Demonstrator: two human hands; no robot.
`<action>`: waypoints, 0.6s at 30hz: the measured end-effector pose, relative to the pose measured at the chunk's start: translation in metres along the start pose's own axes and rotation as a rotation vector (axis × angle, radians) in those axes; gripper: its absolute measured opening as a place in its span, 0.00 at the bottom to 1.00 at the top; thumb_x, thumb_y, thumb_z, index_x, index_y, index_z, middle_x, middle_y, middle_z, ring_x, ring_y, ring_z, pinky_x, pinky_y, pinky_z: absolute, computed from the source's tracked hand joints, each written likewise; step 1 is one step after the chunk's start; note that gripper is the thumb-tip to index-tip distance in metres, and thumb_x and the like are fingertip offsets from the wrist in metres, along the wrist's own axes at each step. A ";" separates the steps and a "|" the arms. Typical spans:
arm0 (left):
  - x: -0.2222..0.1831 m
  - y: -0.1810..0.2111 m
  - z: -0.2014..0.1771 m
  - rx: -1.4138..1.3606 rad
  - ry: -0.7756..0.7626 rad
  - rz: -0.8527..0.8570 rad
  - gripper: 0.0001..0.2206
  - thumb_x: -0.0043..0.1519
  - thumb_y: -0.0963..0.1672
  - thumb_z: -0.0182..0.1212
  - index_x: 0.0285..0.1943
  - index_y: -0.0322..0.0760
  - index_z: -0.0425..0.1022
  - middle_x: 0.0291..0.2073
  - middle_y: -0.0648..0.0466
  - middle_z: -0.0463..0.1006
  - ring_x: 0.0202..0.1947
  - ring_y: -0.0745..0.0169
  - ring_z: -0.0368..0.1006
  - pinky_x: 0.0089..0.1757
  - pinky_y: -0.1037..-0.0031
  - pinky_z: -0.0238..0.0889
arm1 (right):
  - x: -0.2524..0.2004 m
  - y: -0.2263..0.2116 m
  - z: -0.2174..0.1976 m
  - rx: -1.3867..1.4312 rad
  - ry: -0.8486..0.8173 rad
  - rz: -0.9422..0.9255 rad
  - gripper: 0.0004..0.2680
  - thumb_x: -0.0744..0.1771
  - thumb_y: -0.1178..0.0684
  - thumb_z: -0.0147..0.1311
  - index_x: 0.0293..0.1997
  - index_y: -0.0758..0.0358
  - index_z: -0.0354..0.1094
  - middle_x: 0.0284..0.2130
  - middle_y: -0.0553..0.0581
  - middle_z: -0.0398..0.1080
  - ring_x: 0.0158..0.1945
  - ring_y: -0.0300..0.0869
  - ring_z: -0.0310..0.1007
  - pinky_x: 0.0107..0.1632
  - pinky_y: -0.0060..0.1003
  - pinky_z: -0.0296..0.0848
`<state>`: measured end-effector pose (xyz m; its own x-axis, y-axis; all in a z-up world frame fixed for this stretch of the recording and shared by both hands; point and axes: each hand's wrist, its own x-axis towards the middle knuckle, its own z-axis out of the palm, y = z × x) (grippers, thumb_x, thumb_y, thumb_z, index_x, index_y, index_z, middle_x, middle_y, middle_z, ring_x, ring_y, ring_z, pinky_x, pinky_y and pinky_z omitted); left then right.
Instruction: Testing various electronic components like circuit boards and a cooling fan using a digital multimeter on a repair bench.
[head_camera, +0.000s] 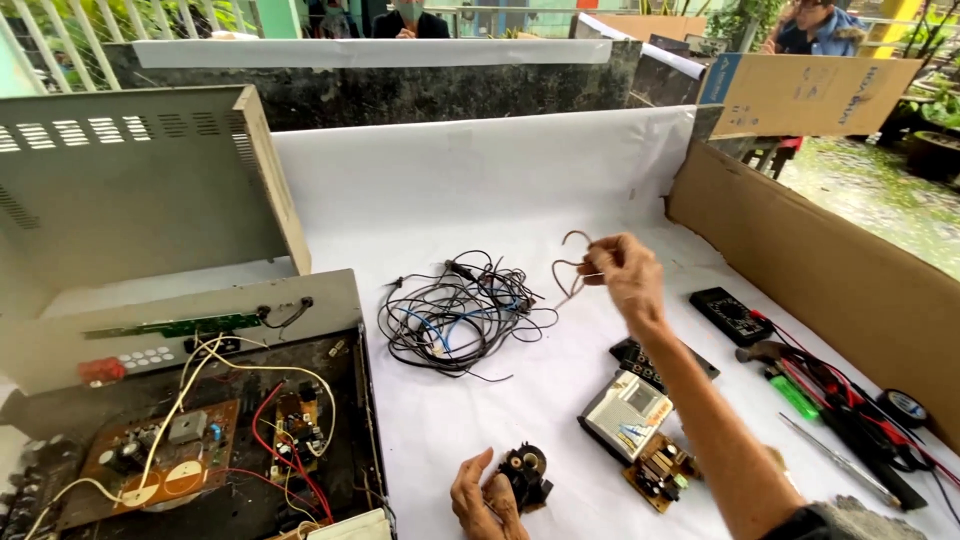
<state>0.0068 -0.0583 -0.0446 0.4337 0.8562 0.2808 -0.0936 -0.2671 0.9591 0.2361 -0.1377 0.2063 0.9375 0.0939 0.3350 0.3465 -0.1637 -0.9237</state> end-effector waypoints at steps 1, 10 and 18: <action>0.000 -0.008 0.001 -0.005 -0.027 -0.025 0.16 0.65 0.46 0.51 0.59 0.46 0.79 0.54 0.53 0.73 0.55 0.60 0.70 0.48 0.73 0.78 | 0.003 0.014 0.014 0.022 -0.004 -0.044 0.04 0.71 0.60 0.51 0.50 0.69 0.68 0.39 0.67 0.78 0.38 0.48 0.83 0.45 0.34 0.87; 0.003 -0.005 0.000 -0.170 -0.006 0.121 0.15 0.66 0.44 0.49 0.58 0.38 0.78 0.53 0.48 0.72 0.48 0.62 0.85 0.48 0.75 0.80 | 0.015 0.025 0.103 -0.256 -0.455 -0.299 0.13 0.69 0.56 0.52 0.61 0.63 0.65 0.56 0.65 0.74 0.52 0.54 0.80 0.55 0.46 0.82; 0.000 0.016 -0.007 -0.106 0.041 0.088 0.17 0.66 0.50 0.51 0.57 0.41 0.79 0.54 0.49 0.76 0.54 0.60 0.73 0.50 0.74 0.73 | -0.001 0.030 -0.035 -0.481 -0.185 -0.165 0.10 0.67 0.50 0.54 0.52 0.55 0.77 0.49 0.52 0.79 0.51 0.42 0.79 0.58 0.38 0.73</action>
<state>-0.0005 -0.0593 -0.0292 0.3829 0.8496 0.3628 -0.2247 -0.2952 0.9286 0.2467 -0.1774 0.1849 0.8632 0.3207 0.3899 0.5047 -0.5589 -0.6579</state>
